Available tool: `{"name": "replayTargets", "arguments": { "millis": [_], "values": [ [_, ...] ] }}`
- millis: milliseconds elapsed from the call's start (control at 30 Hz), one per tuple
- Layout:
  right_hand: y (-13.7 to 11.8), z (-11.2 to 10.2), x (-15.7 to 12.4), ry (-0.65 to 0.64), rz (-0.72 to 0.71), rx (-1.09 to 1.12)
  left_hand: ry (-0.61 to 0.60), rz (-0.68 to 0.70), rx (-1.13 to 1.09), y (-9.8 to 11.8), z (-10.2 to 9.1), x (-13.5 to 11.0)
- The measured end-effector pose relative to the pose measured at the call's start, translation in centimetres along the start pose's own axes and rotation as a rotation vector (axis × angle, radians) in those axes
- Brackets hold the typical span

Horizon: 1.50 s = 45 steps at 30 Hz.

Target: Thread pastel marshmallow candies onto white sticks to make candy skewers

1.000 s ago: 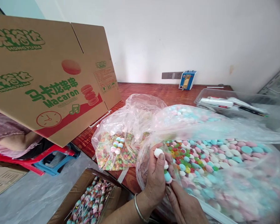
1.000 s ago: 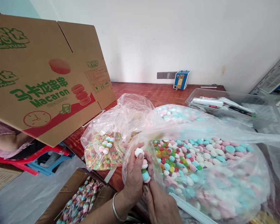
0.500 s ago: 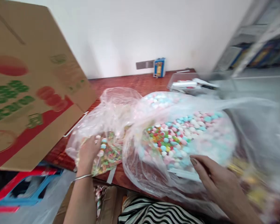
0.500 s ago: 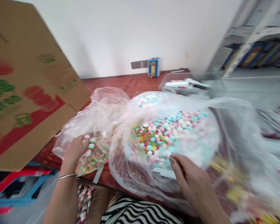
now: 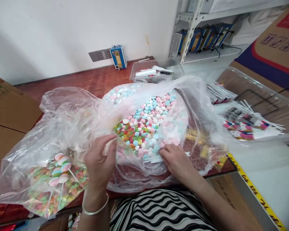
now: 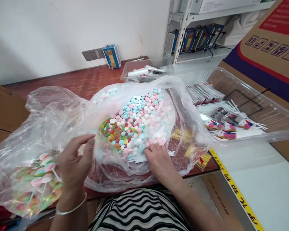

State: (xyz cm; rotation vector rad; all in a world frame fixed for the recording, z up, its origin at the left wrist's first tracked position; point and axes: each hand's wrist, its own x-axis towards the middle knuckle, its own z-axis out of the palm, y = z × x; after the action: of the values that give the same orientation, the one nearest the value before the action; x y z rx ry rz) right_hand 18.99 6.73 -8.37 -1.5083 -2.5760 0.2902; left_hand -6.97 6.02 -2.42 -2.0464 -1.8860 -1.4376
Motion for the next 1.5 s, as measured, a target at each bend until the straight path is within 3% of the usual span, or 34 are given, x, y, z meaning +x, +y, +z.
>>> {"name": "replayTargets", "arguments": {
  "millis": [100,200,333,500,600,800,1033,1233,1367,1433,1500],
  "values": [
    [0.4,0.6,0.0,0.018,-0.004,0.018,-0.156,0.005,-0.157,1.7,2.8,-0.1],
    [1.0,0.5,-0.3,0.041,-0.018,0.037,-0.266,-0.046,-0.221,2.3,4.0,-0.4],
    [1.2,0.5,-0.3,0.052,-0.064,0.052,-0.376,-0.152,-0.211,2.2,4.4,-0.7],
    [1.2,0.8,0.0,0.025,-0.08,0.031,-0.403,-0.244,-0.208,1.8,4.7,-0.8],
    [1.4,-0.1,-0.1,0.1,-0.083,0.13,-0.423,-0.281,-0.227,1.8,4.6,-0.8],
    [1.0,-2.4,0.1,0.255,-0.145,0.292,-0.692,-0.391,-0.578,2.9,5.4,-1.0],
    [0.4,-2.1,0.8,0.323,-0.186,0.326,-0.542,-0.535,-0.761,3.6,7.2,-1.9],
    [0.6,-2.3,0.6,0.359,-0.118,0.382,-0.534,-0.634,-0.815,2.7,6.4,-1.1],
    [0.7,-2.7,2.1,0.286,0.072,0.427,-0.285,-0.641,-0.704,0.3,5.7,0.6],
    [0.4,-2.7,3.5,0.215,0.131,0.44,-0.255,-0.601,-0.602,-0.6,6.0,1.3],
    [0.1,-2.3,4.9,0.15,0.178,0.449,-0.3,-0.494,-0.439,-1.1,6.6,1.7]
  ]
}}
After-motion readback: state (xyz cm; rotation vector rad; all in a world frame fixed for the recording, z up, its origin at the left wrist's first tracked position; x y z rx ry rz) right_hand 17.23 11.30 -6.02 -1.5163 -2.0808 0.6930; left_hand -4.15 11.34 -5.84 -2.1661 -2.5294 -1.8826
